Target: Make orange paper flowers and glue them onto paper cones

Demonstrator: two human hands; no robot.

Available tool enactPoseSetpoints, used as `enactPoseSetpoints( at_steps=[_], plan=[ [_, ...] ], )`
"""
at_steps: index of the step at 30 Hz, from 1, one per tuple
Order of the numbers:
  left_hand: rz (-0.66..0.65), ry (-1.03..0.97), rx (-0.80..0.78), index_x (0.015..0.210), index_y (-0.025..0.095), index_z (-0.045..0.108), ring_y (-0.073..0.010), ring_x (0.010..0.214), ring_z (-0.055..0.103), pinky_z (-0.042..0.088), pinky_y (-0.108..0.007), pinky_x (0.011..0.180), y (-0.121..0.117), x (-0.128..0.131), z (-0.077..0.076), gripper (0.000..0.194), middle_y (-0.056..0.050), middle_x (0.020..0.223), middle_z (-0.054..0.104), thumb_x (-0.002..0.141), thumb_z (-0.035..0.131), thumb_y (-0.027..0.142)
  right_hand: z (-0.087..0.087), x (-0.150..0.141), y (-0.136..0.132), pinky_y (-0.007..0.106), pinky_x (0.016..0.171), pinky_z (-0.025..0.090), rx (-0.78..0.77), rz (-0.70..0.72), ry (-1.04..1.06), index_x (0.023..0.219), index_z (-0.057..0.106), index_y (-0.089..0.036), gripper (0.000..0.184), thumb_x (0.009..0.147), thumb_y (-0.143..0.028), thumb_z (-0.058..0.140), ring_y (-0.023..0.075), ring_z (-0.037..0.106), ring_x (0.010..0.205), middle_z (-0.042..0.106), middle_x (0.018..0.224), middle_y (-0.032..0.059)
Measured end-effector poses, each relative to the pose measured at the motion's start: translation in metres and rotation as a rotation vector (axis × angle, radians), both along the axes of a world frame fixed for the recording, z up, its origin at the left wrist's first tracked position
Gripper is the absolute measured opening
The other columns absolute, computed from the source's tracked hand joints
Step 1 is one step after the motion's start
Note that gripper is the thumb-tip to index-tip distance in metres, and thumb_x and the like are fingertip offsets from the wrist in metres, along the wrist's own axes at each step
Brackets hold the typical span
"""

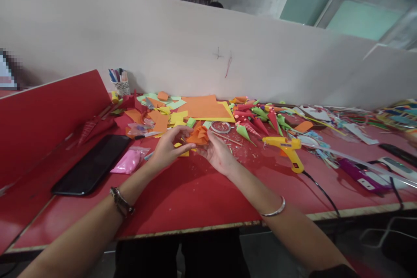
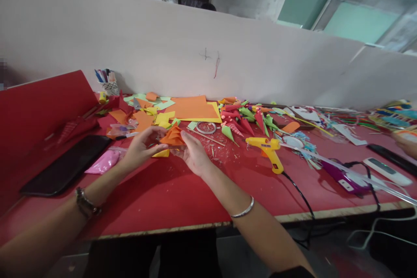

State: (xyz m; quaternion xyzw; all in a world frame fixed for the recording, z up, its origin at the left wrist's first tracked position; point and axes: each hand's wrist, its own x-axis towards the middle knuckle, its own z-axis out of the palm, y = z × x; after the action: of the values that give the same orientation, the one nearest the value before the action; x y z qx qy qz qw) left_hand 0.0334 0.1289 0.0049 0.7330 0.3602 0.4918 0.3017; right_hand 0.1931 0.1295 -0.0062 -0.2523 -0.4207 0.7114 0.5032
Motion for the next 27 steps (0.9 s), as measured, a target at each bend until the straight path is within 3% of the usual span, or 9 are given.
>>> enactPoseSetpoints(
  at_steps=[10,16,22,27],
  plan=[
    [-0.038,-0.066,-0.014,0.095,0.018,0.049,-0.0113,0.081,0.053,0.049,-0.022,0.066,0.0008,0.002,0.0005,0.032,-0.003,0.092,0.052,0.069,0.064,0.028,0.0022,0.0009,0.0007,0.022,0.066,0.052,-0.059,-0.031,0.059,0.085,0.059,-0.023,0.017,0.07,-0.03,0.062,0.0094,0.061,0.074,0.065,0.085,-0.003],
    [-0.037,-0.095,0.019,0.113,0.022,0.039,-0.0117,0.085,0.053,0.049,-0.025,0.072,0.0021,0.0035,-0.0051,0.05,-0.007,0.11,0.046,0.069,0.064,0.027,0.0025,0.0004,0.0001,0.025,0.069,0.053,-0.024,-0.042,0.045,0.087,0.06,-0.025,0.023,0.065,-0.025,0.066,0.0109,0.059,0.08,0.062,0.092,-0.0033],
    [0.148,0.188,0.202,0.117,0.022,0.039,-0.0146,0.085,0.051,0.046,-0.027,0.072,0.0015,0.0026,-0.0057,0.054,-0.007,0.105,0.049,0.07,0.063,0.033,-0.0005,-0.0008,-0.0006,0.022,0.072,0.052,0.058,-0.032,0.014,0.087,0.062,-0.027,0.024,0.064,-0.022,0.067,0.0076,0.056,0.076,0.059,0.091,-0.004],
    [0.169,0.309,0.29,0.118,0.02,0.04,-0.012,0.073,0.049,0.044,-0.023,0.063,0.0009,0.002,-0.0036,0.049,-0.004,0.09,0.052,0.075,0.059,0.031,-0.0027,-0.001,0.0002,0.023,0.071,0.051,0.084,-0.005,-0.009,0.089,0.062,-0.029,0.023,0.066,-0.024,0.065,0.0076,0.056,0.078,0.057,0.095,-0.0043]
  ],
)
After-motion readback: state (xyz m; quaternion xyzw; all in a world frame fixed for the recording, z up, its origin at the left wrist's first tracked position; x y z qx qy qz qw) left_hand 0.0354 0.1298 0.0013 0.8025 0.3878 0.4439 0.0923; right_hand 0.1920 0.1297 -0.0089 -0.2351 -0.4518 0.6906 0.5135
